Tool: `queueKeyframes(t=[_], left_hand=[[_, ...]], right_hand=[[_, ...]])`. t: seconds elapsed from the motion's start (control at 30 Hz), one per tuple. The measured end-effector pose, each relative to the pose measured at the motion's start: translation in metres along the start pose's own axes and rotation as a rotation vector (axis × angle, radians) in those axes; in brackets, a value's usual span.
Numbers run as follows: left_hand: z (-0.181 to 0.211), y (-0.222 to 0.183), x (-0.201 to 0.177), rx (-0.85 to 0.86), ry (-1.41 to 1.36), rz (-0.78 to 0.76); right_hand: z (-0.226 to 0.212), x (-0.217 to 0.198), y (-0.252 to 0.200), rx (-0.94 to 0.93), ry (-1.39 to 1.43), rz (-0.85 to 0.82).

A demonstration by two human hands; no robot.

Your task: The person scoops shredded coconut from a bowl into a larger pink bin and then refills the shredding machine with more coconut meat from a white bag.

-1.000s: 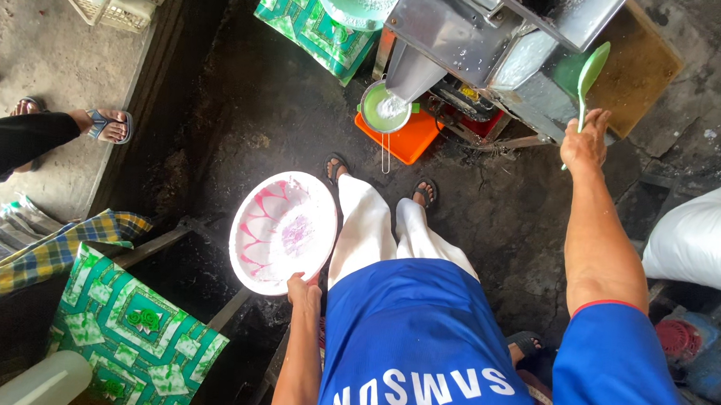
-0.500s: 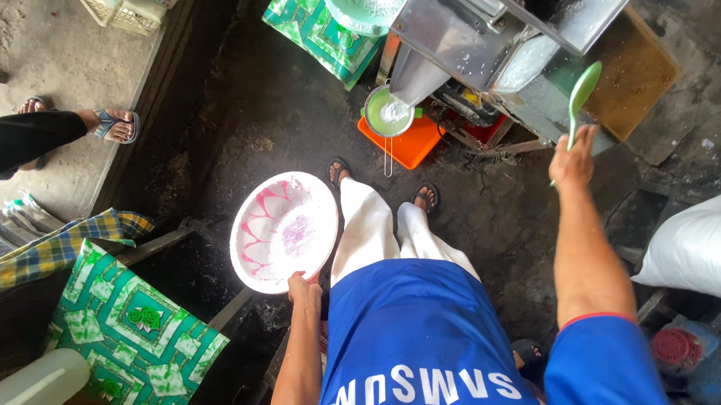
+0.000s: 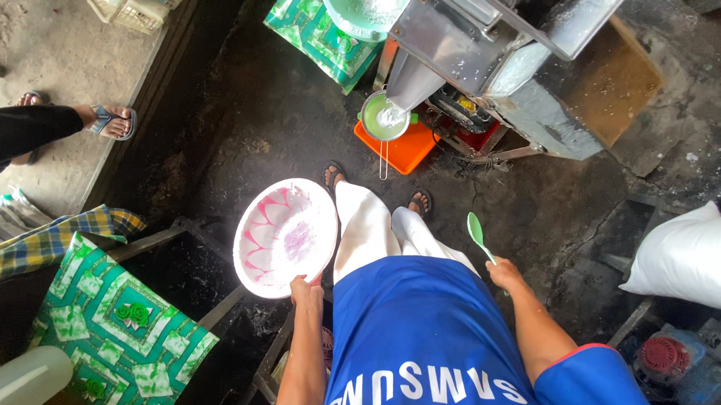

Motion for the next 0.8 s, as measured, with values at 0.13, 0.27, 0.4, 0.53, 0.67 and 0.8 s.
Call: queueKeyframes(t=[0.13,0.27,0.4,0.53,0.67,0.8], left_hand=[[-0.006,0.006,-0.012,0.013,-0.019,0.019],[-0.011,0.009,-0.012,-0.005,-0.049,-0.002],[-0.011,0.012,-0.011,0.05,0.053,0.024],[-0.009,0.006,-0.011,0.016,0.102,0.025],[-0.006,0.01,-0.013,0.024,0.093,0.026],[-0.009,0.012,-0.008,0.016,0.022,0.039]], right_hand=[[-0.045,-0.073,-0.065,0.006,0.039,0.055],[-0.099,-0.128,-0.1,-0.078,0.225,0.101],[-0.15,-0.158,-0.132,-0.184,0.303,0.124],[-0.162,-0.149,-0.143,-0.213,0.267,0.135],[-0.142,-0.132,-0.14,-0.201,0.174,0.12],[-0.1,-0.106,-0.108,-0.115,0.019,0.097]])
Point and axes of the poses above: each hand's wrist, its own y-axis towards the middle knuckle, its own x-axis out of the palm, z = x × y, the point moved 8 cm from there along y, towards the middle knuckle, and after that the axes turned 11 degrees about x, right-handed, at the moved point
